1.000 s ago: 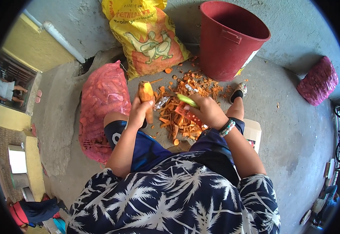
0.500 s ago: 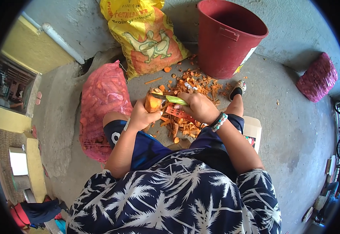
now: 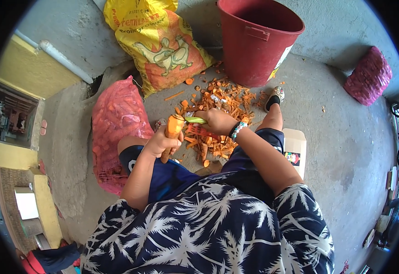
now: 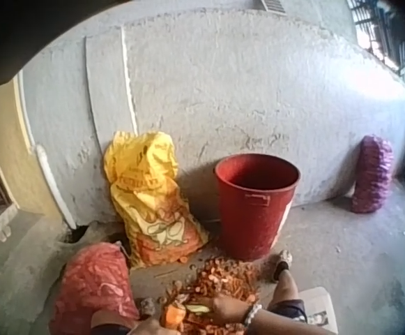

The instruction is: The person takes carrots from a mesh sack and peels them using a peeler.

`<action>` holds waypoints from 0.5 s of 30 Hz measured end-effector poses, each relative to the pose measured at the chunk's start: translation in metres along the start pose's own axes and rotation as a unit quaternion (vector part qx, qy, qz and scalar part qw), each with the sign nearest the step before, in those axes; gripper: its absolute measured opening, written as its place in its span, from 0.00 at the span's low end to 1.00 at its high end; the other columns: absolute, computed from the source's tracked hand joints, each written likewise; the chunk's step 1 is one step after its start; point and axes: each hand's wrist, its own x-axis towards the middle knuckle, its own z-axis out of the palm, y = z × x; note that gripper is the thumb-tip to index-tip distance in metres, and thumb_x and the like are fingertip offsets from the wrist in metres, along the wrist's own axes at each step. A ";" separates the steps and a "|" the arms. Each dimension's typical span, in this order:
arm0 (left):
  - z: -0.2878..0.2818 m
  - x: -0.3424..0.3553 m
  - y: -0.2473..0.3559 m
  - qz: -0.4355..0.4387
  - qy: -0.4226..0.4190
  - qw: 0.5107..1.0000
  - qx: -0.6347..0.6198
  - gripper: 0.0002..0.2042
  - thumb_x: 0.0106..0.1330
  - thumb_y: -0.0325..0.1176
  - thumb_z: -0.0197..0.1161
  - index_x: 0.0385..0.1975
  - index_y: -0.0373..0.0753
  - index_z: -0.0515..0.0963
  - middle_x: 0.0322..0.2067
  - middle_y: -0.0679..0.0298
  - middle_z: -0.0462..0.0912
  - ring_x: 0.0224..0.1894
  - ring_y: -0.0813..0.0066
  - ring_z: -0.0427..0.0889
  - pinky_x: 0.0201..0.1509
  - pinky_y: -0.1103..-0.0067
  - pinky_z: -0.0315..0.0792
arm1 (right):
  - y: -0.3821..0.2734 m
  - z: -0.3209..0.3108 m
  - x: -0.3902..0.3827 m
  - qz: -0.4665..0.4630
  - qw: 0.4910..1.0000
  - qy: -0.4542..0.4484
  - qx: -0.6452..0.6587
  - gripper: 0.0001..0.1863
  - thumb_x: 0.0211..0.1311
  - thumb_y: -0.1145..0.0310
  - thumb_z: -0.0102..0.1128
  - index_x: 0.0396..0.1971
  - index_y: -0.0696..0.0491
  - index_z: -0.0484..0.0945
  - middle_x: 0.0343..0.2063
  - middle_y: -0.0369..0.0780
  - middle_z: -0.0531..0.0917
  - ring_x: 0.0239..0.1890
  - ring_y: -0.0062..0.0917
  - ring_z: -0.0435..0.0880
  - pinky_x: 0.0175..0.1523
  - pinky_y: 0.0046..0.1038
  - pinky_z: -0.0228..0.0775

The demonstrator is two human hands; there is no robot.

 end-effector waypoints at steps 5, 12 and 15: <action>0.021 0.002 0.019 -0.003 -0.083 0.993 0.078 0.15 0.44 0.31 0.70 0.30 0.33 0.75 0.26 0.67 0.77 0.28 0.82 0.75 0.33 0.85 0.68 | 0.070 0.028 -0.015 0.137 0.973 -0.077 -0.170 0.16 0.58 0.55 0.50 0.33 0.54 0.75 0.24 0.48 0.79 0.27 0.40 0.79 0.35 0.38 0.69; 0.004 0.017 -0.002 0.330 0.248 0.704 0.578 0.38 0.46 0.49 0.69 0.54 0.31 0.64 0.25 0.66 0.74 0.28 0.79 0.72 0.35 0.84 0.67 | 0.077 0.009 -0.039 0.294 0.947 0.046 0.120 0.26 0.59 0.48 0.47 0.31 0.60 0.76 0.27 0.48 0.80 0.28 0.32 0.79 0.34 0.35 0.71; 0.008 0.028 -0.011 0.256 0.284 0.874 0.300 0.38 0.47 0.49 0.69 0.54 0.31 0.63 0.27 0.67 0.74 0.31 0.82 0.73 0.42 0.84 0.66 | 0.043 0.010 -0.038 0.301 0.742 0.010 0.599 0.28 0.61 0.46 0.42 0.46 0.58 0.69 0.36 0.50 0.79 0.33 0.34 0.80 0.34 0.32 0.75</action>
